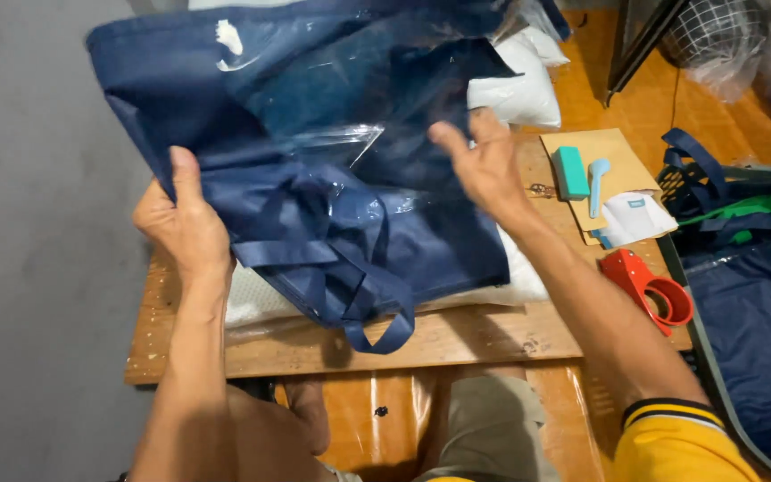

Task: Placing a pillow into a zippered carrying bag, zipping it shut, and applying product labels to the exterior.

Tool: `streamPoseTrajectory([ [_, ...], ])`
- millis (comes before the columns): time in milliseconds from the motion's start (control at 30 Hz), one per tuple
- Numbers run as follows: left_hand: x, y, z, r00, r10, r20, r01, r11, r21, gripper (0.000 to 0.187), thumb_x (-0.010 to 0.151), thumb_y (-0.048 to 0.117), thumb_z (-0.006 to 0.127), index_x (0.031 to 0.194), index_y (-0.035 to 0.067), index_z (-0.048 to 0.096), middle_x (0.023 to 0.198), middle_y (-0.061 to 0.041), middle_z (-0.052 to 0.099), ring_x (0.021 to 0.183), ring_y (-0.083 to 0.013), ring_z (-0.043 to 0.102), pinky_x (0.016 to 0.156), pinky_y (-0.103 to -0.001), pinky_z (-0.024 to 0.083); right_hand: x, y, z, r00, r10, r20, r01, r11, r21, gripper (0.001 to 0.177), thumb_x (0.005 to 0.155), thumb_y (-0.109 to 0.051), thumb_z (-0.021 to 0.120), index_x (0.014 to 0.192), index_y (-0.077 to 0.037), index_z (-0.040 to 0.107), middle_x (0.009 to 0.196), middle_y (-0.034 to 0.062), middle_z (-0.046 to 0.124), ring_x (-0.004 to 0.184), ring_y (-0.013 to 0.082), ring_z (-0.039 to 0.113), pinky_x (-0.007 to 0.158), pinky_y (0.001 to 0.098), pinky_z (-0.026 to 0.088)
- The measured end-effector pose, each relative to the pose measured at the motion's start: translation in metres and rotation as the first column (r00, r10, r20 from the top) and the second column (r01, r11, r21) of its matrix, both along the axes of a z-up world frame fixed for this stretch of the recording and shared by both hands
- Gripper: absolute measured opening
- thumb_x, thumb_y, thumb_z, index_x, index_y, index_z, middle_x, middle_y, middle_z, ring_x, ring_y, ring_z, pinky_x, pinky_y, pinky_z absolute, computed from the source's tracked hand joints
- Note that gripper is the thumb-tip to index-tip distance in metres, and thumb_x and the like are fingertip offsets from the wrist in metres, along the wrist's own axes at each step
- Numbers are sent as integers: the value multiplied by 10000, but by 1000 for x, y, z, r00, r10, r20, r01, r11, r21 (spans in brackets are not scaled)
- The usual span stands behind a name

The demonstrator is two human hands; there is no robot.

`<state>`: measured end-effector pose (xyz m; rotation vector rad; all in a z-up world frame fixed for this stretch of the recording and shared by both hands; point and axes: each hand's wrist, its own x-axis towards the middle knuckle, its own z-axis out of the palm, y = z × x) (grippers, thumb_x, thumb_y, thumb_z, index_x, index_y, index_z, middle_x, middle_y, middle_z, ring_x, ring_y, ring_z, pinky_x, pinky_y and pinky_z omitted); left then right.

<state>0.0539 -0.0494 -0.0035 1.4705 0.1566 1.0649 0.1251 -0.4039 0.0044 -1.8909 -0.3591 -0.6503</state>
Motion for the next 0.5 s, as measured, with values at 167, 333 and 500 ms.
streamPoseTrajectory([
  [167,10,62,-42,953,265,-144,-297,909,-291,548,1082,410,740,1384,2,532,1411,-218,540,1319,-343,579,1154,-489,379,75,-100,-61,854,-398,-334,443,894,67,278,925,-354,806,969,-85,749,811,110,676,761,251,654,697,466,490],
  [333,10,71,-81,917,36,-397,-230,861,-453,474,1004,200,741,1375,131,454,1298,-138,605,1183,-310,693,940,-515,574,77,-134,-103,782,-421,-460,493,869,43,230,936,-398,800,870,-189,733,666,8,633,638,188,652,578,345,497],
  [500,-24,47,-40,852,-31,-523,-206,898,-388,759,915,103,855,1428,77,297,1344,-181,518,1193,-361,705,952,-538,637,81,-150,-136,850,-292,-438,404,895,188,345,912,-290,896,822,-70,645,598,22,529,505,126,529,414,269,377],
])
